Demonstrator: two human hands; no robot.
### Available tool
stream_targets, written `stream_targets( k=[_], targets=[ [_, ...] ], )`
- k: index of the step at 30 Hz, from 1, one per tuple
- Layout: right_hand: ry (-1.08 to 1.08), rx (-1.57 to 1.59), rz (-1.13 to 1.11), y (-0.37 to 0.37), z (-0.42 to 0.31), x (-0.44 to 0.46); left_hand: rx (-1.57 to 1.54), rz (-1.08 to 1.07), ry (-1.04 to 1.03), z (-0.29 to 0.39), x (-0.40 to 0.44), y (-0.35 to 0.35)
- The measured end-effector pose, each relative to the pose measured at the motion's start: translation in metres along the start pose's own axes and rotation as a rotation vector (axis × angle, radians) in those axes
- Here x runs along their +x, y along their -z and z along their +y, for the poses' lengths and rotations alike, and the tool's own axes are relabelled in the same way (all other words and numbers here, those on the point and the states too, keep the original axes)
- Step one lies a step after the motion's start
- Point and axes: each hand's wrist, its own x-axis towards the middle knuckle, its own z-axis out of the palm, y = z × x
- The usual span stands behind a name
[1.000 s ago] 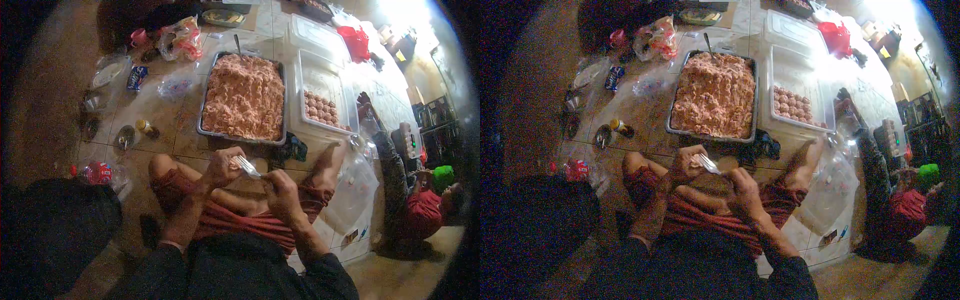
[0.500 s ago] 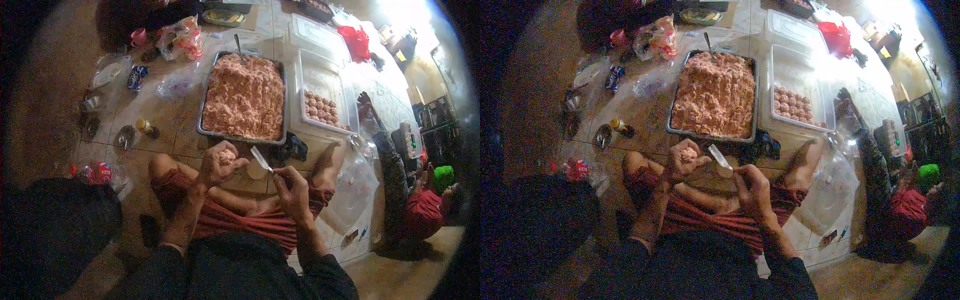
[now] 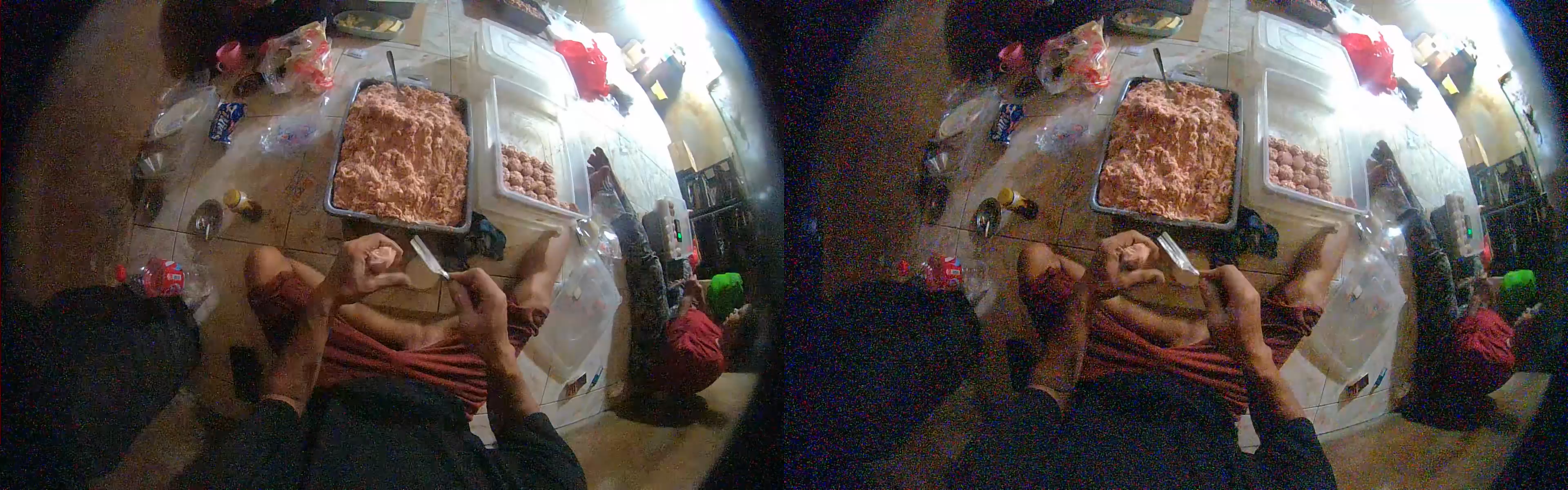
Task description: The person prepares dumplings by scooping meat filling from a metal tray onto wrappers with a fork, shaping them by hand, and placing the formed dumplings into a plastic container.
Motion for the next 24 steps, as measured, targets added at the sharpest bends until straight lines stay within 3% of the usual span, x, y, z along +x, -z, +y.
stream_targets(
  k=[1,3,4,6,8,11,12,13,15,16,20,23,24],
  targets=[
    [0.002,0.000,0.002,-0.001,0.001,0.000,0.001,-0.001,-0.003,-0.001,-0.001,-0.002],
    [-0.020,0.122,0.040,-0.008,0.007,-0.003,-0.282,-0.054,0.078,-0.005,-0.004,-0.005],
    [-0.022,0.123,0.040,-0.017,0.020,-0.004,-0.235,-0.134,0.182,-0.019,-0.004,-0.002],
    [0.329,0.012,-0.067,-0.035,0.038,-0.001,-0.075,-0.227,0.283,-0.030,-0.002,-0.002],
    [0.240,-0.025,-0.079,-0.026,0.031,-0.005,-0.005,-0.100,0.058,-0.024,-0.004,-0.012],
    [0.065,0.002,-0.080,-0.012,0.005,-0.005,-0.118,-0.037,-0.067,-0.008,-0.006,-0.004],
    [0.109,-0.028,-0.062,-0.014,0.006,-0.006,-0.207,-0.142,0.167,-0.003,-0.010,-0.001],
    [0.152,-0.058,-0.044,-0.015,0.007,-0.007,-0.208,-0.144,0.169,-0.011,-0.010,-0.003],
    [0.156,-0.060,-0.075,-0.018,0.012,-0.010,0.165,-0.233,0.070,-0.026,-0.002,-0.008],
    [0.163,-0.061,-0.107,-0.019,0.015,-0.009,0.188,-0.146,0.087,-0.022,-0.003,-0.012],
    [0.133,0.018,-0.079,-0.017,0.013,-0.010,-0.181,-0.021,-0.015,-0.020,-0.008,-0.014],
    [0.255,-0.049,-0.159,-0.023,0.018,-0.010,0.162,-0.221,0.258,-0.004,-0.005,-0.013],
    [0.240,-0.033,-0.145,-0.022,0.019,-0.009,0.164,-0.219,0.250,-0.002,-0.003,-0.012]
  ],
)
